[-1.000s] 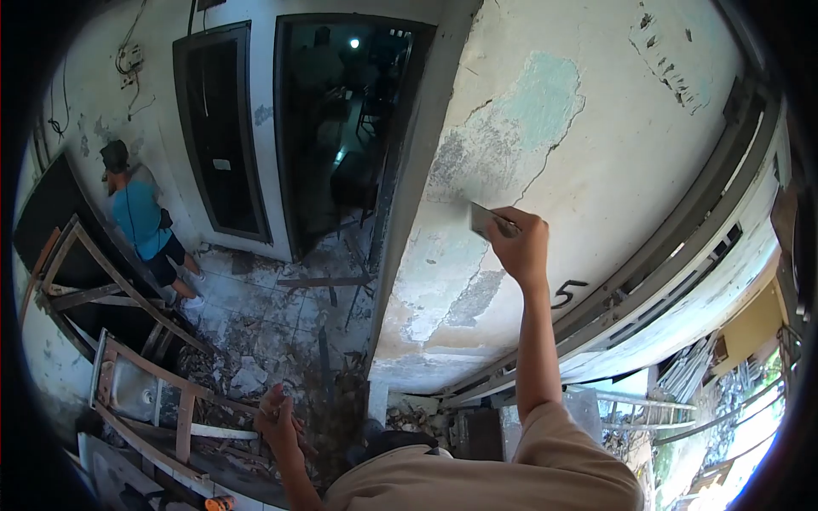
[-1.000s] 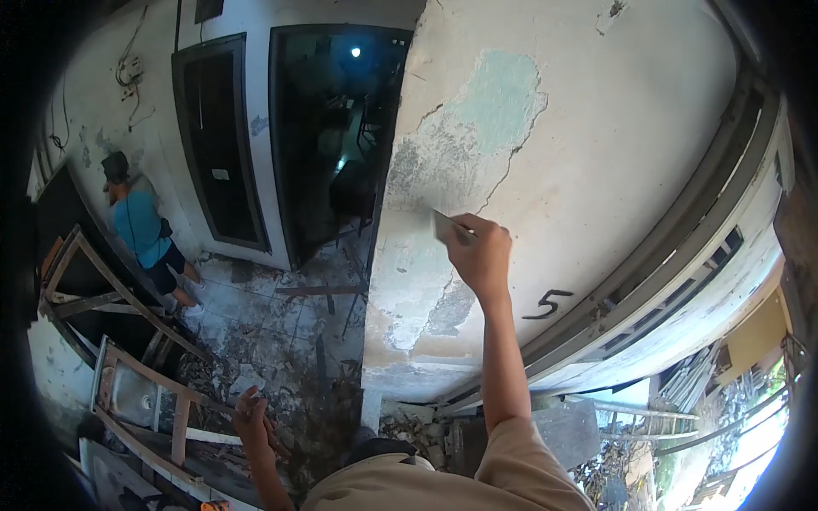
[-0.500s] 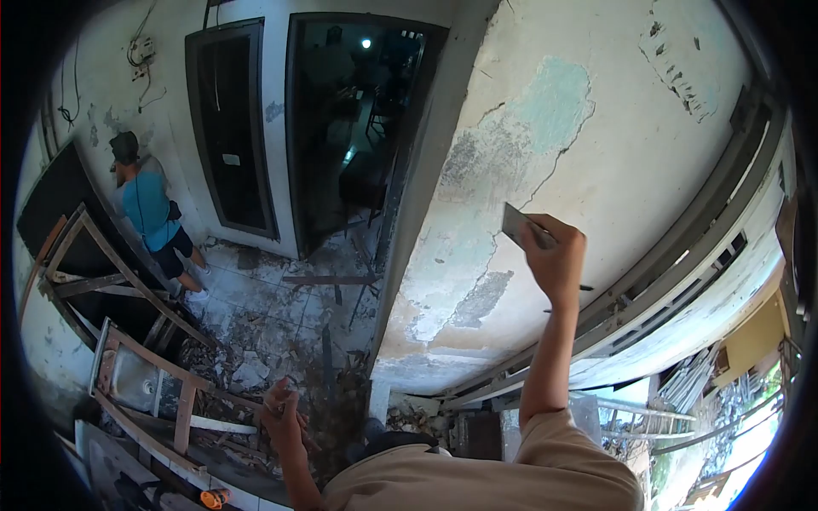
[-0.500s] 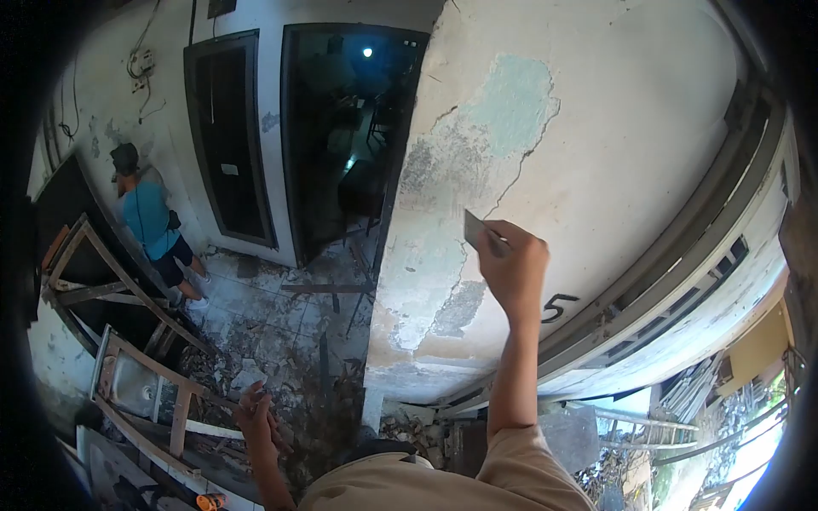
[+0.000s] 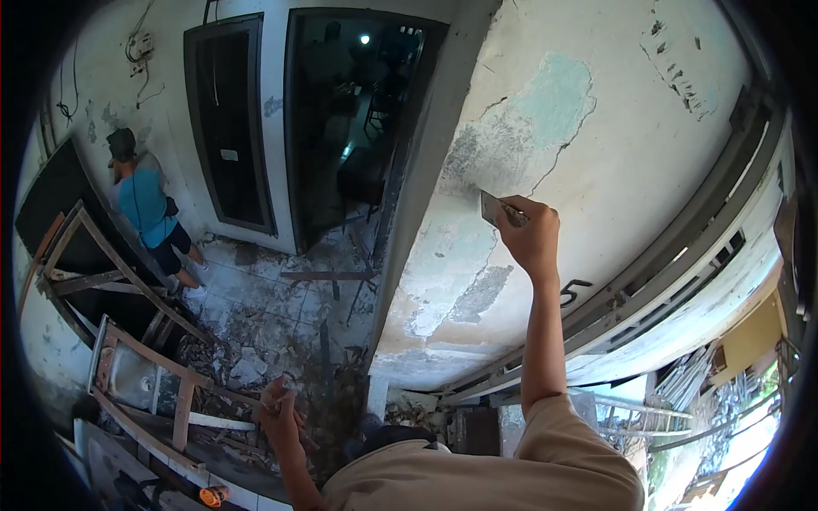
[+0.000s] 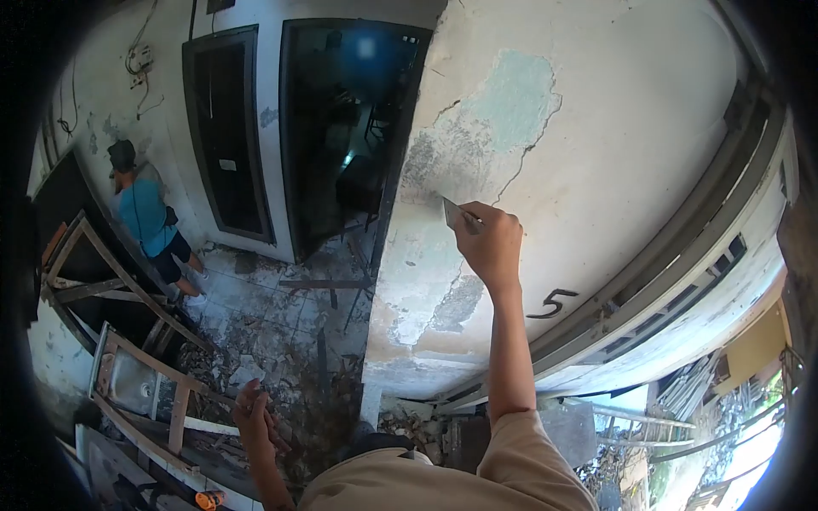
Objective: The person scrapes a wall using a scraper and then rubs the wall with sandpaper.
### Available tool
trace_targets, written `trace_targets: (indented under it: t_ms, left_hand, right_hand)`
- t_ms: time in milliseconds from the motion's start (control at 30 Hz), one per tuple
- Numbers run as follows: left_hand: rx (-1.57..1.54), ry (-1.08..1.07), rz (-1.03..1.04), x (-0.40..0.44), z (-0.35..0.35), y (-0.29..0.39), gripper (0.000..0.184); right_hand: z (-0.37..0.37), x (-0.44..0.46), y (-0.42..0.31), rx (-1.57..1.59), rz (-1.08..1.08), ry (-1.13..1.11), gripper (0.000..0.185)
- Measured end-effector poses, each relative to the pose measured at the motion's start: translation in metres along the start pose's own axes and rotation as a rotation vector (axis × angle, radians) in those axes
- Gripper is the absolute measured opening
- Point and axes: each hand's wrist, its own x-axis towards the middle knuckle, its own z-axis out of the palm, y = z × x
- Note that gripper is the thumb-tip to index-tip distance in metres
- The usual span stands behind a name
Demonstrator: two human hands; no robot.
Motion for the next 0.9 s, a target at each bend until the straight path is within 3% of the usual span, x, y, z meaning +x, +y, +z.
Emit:
trace_targets:
  t_ms: [200, 333, 533, 667, 800, 900]
  left_hand:
    - [-0.005, -0.034, 0.0, 0.002, -0.007, -0.001, 0.025]
    - [0.001, -0.045, 0.02, -0.004, -0.003, 0.002, 0.025]
    - [0.01, -0.015, -0.002, 0.002, -0.017, -0.005, 0.026]
    - [-0.017, -0.053, 0.007, 0.0, -0.014, -0.003, 0.026]
    - [0.013, -0.014, -0.037, -0.005, -0.016, 0.005, 0.026]
    - [0.005, -0.001, -0.009, -0.003, -0.018, 0.002, 0.025]
  right_hand:
    - [-0.031, -0.007, 0.001, 0.115, 0.051, 0.111, 0.013]
    - [0.017, 0.003, 0.013, 0.027, -0.101, -0.094, 0.013]
    - [-0.017, -0.004, 0.011, 0.149, 0.03, 0.097, 0.012]
    - [0.006, 0.003, 0.011, -0.016, -0.099, -0.125, 0.015]
    - [-0.028, -0.001, 0.01, 0.073, -0.089, 0.169, 0.012]
    - [-0.028, 0.009, 0.007, 0.025, -0.025, 0.082, 0.013]
